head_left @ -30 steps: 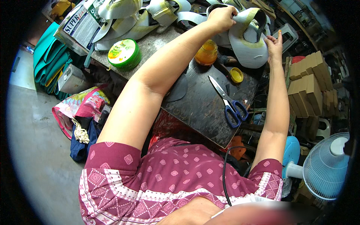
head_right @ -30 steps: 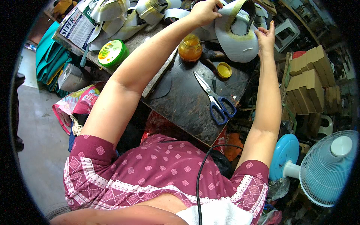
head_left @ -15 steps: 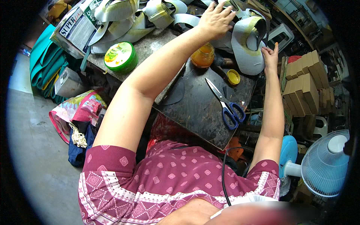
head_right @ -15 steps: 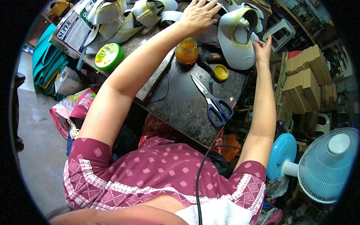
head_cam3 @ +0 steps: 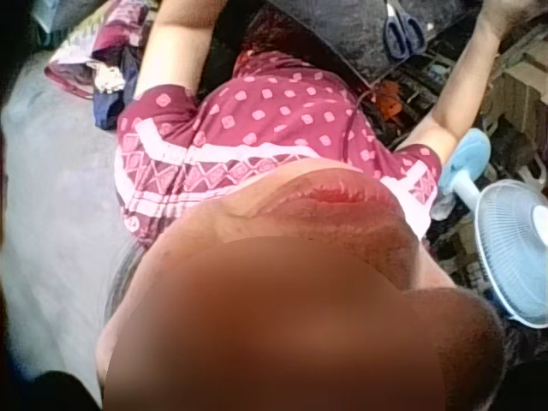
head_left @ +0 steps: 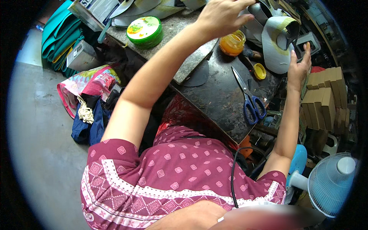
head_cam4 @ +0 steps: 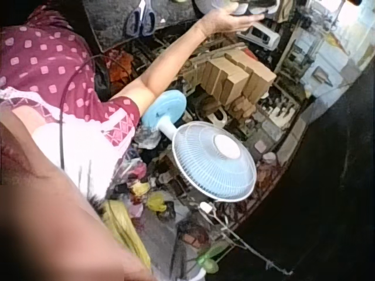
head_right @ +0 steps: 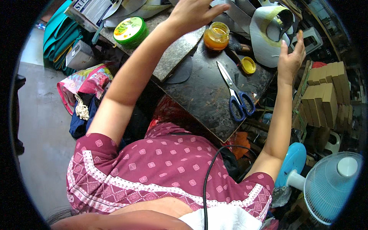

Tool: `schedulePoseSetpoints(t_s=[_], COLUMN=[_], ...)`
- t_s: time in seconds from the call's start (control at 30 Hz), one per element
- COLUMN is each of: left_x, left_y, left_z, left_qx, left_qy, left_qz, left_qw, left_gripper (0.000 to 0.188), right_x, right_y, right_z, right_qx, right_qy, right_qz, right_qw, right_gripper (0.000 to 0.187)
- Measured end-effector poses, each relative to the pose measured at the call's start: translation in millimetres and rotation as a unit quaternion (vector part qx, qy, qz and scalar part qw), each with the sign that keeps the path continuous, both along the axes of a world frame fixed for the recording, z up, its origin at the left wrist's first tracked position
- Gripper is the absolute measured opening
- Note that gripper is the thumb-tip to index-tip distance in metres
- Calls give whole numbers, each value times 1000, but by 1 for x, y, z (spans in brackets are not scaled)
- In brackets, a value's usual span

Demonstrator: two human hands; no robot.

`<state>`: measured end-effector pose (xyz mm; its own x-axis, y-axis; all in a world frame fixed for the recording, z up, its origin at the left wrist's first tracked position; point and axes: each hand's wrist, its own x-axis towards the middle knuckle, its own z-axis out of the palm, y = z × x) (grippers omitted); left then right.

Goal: The person applies glue to the edges of a shoe upper and a sole piece, then presses them together. They repeat this process with additional shoe parts, using scissors to trim excess material and ensuring the pieces are aligned.

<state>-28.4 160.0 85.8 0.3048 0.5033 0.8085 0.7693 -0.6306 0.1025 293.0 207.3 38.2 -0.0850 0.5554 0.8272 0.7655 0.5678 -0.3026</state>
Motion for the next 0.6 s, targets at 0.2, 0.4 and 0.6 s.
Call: schedulePoseSetpoints(t_s=[0.2,0.4,0.6], left_x=[-22,-46,-68], left_y=[-109,-144,-145], left_z=[-44,-61,-43], left_qx=[8,-55,-24], left_qy=[-74,-15,-17], left_qz=[85,94,122], left_qw=[994,994,992], left_gripper=[24,16,14], right_x=[-88,-135,-129], right_y=[-33,-31,-44], right_z=[28,31,60], right_qx=[-45,-181,-139], right_qy=[-317,-429,-401], right_qz=[154,102,95], right_qw=[935,879,900], right_gripper=[47,57,50])
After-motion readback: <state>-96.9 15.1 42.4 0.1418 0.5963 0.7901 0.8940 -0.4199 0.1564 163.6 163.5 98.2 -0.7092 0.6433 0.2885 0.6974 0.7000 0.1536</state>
